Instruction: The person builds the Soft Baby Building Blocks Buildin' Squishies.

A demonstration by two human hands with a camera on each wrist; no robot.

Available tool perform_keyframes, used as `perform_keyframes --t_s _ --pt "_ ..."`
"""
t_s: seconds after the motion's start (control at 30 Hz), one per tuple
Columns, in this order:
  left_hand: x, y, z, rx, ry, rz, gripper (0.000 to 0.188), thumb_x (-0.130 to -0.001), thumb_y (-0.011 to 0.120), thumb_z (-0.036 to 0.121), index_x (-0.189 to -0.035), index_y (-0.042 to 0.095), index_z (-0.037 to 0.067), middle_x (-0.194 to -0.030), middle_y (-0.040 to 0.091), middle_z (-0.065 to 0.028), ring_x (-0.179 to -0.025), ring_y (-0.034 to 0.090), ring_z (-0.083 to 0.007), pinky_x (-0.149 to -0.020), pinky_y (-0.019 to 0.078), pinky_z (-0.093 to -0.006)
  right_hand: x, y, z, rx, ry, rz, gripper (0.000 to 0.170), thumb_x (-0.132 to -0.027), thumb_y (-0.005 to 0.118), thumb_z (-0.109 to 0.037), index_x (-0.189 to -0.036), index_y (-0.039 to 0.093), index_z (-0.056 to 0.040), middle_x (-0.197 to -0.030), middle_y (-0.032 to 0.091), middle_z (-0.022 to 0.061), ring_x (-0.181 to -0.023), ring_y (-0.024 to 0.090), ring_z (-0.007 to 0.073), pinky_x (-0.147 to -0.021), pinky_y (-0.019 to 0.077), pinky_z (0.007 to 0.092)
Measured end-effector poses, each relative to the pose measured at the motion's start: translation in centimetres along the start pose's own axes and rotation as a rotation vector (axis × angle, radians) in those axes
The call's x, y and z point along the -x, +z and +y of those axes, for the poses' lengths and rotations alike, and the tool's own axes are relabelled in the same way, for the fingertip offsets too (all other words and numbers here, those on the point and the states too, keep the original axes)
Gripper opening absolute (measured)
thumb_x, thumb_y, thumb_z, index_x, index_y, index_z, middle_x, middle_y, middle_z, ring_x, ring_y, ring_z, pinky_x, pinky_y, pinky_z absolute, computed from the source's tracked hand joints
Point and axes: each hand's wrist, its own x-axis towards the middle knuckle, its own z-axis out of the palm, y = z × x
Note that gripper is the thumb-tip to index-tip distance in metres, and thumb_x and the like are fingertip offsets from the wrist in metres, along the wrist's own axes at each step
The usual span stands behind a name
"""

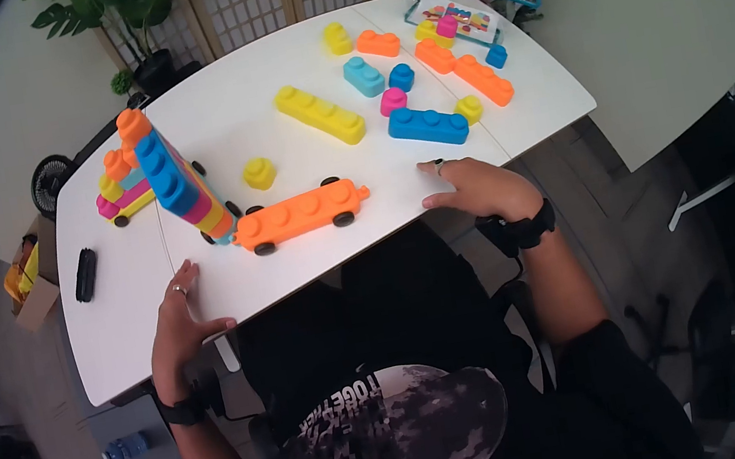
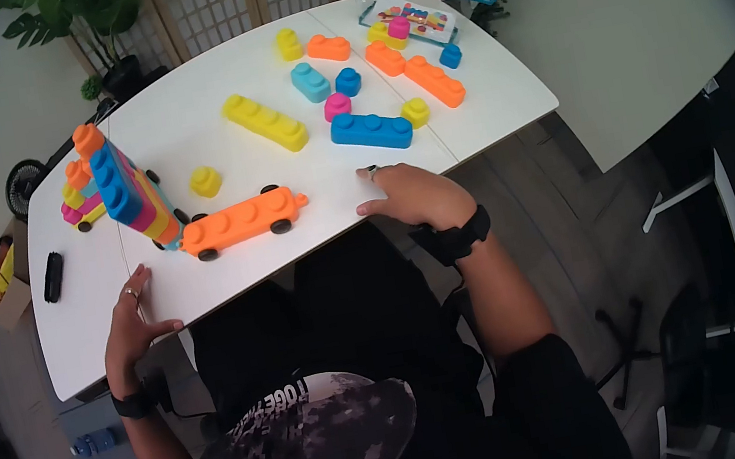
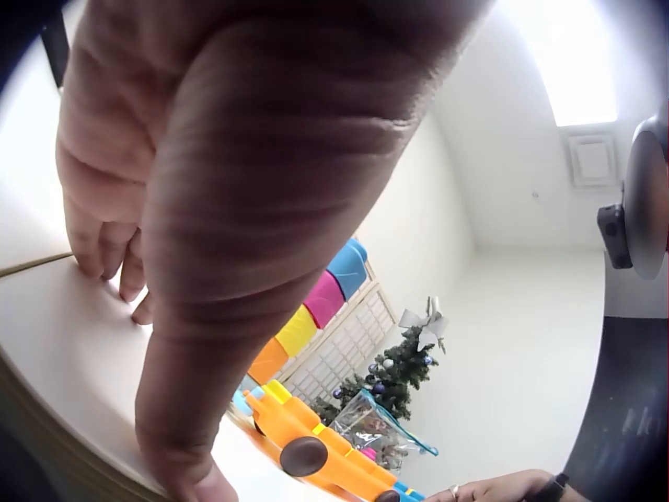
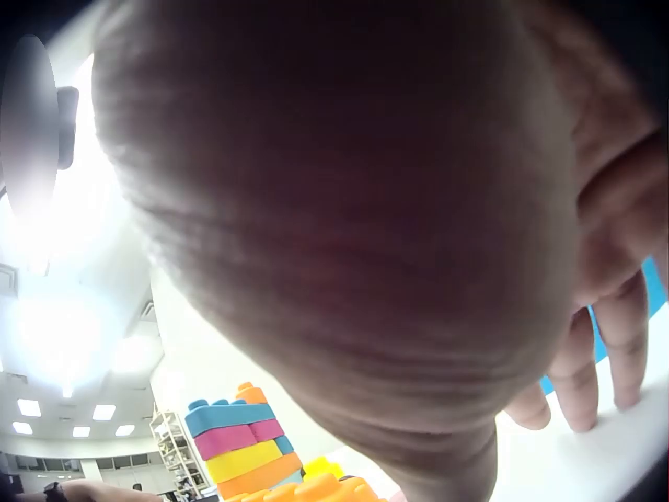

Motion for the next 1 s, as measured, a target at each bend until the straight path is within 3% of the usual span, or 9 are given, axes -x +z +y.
perform_keyframes --t_s 0.1,0.3,0.43,0.53,0.67,0.8,0.93,0.97,1.0 --pt "-0.1 0.0 1.2 -0.025 -0.043 0.006 0.122 -0.053 0.105 0.028 -0.156 0.048 -0.004 -0.165 0.045 -0.0228 -0.153 0.044 -0.0359 -0.127 0.0386 -0.0434 -0.9 0.8 1.4 -0.012 -0.015 0.01 0.072 -0.102 0.069 -0.049 -0.159 0.051 -0.0079 -0.119 0.07 0.0287 -0.113 0.068 0.0395 -0.099 0.052 0.0416" --pt "-0.3 0.4 1.7 -0.191 -0.127 0.045 0.125 -0.046 0.106 0.03 -0.15 0.051 -0.009 -0.158 0.051 -0.0269 -0.15 0.048 -0.0364 -0.125 0.0414 -0.0404 -1.3 1.0 1.6 0.012 -0.057 0.118 0.062 -0.099 0.074 -0.045 -0.145 0.064 -0.0041 -0.119 0.073 0.0243 -0.103 0.07 0.0365 -0.094 0.0544 0.0398" --pt "-0.2 0.6 2.0 -0.208 -0.184 0.063 0.122 -0.044 0.107 0.029 -0.147 0.054 -0.011 -0.156 0.052 -0.0298 -0.15 0.048 -0.0362 -0.123 0.0422 -0.0402 -1.9 -1.7 1.8 -0.091 0.067 0.155 0.043 -0.096 0.08 -0.032 -0.126 0.073 -0.0008 -0.113 0.077 0.0176 -0.089 0.073 0.0246 -0.082 0.0567 0.0374" --pt "-0.2 0.7 1.4 -0.226 -0.157 0.082 0.123 -0.043 0.107 0.028 -0.147 0.054 -0.011 -0.156 0.052 -0.0307 -0.15 0.047 -0.0385 -0.123 0.0422 -0.0417 -2.2 -4.0 2.3 0.008 0.117 0.316 0.048 -0.096 0.079 -0.038 -0.132 0.071 -0.007 -0.102 0.077 0.0155 -0.093 0.074 0.03 -0.085 0.0565 0.0409" --pt "-0.8 0.7 0.2 -0.217 -0.146 0.051 0.132 -0.04 0.107 0.027 -0.153 0.049 -0.007 -0.161 0.046 -0.03 -0.152 0.044 -0.0415 -0.126 0.0397 -0.0438 -2.5 -6.2 4.0 0.155 0.326 0.36 0.047 -0.093 0.082 -0.031 -0.132 0.071 -0.0084 -0.108 0.078 0.0156 -0.1 0.076 0.0305 -0.088 0.0573 0.0413" --pt "-1.0 0.3 0.4 -0.181 -0.148 0.024 0.141 -0.037 0.107 0.03 -0.157 0.044 -0.006 -0.166 0.04 -0.0282 -0.154 0.041 -0.0399 -0.127 0.0385 -0.0434 -3.1 -7.5 8.7 0.18 0.406 0.398 0.05 -0.089 0.085 -0.028 -0.133 0.07 -0.0124 -0.116 0.078 0.0158 -0.108 0.075 0.032 -0.092 0.0575 0.0438" --pt "-1.3 0.0 0.7 -0.182 -0.153 -0.001 0.146 -0.036 0.107 0.033 -0.16 0.04 -0.006 -0.168 0.037 -0.0279 -0.156 0.039 -0.0383 -0.127 0.0375 -0.0421 -4.1 -8.8 8.2 0.195 0.372 0.447 0.04 -0.092 0.084 -0.026 -0.128 0.074 -0.0123 -0.105 0.076 0.0132 -0.097 0.074 0.0291 -0.086 0.0574 0.0406" --pt "-1.4 -0.2 1.1 -0.177 -0.168 -0.021 0.145 -0.037 0.107 0.032 -0.16 0.041 -0.005 -0.168 0.037 -0.0284 -0.157 0.037 -0.0382 -0.128 0.0369 -0.0416 -4.7 -7.9 8.2 0.152 0.165 0.536 0.04 -0.092 0.084 -0.028 -0.127 0.075 -0.0118 -0.101 0.072 0.0117 -0.092 0.071 0.0277 -0.083 0.057 0.0399" --pt "-1.5 -0.4 1.3 -0.186 -0.173 -0.024 0.145 -0.037 0.107 0.033 -0.16 0.041 -0.005 -0.168 0.037 -0.0284 -0.157 0.037 -0.0382 -0.128 0.0368 -0.0416 -5.4 -7.2 7.7 0.049 -0.045 0.519 0.044 -0.09 0.086 -0.028 -0.129 0.074 -0.0114 -0.104 0.07 0.0125 -0.1 0.069 0.0295 -0.088 0.056 0.0405"
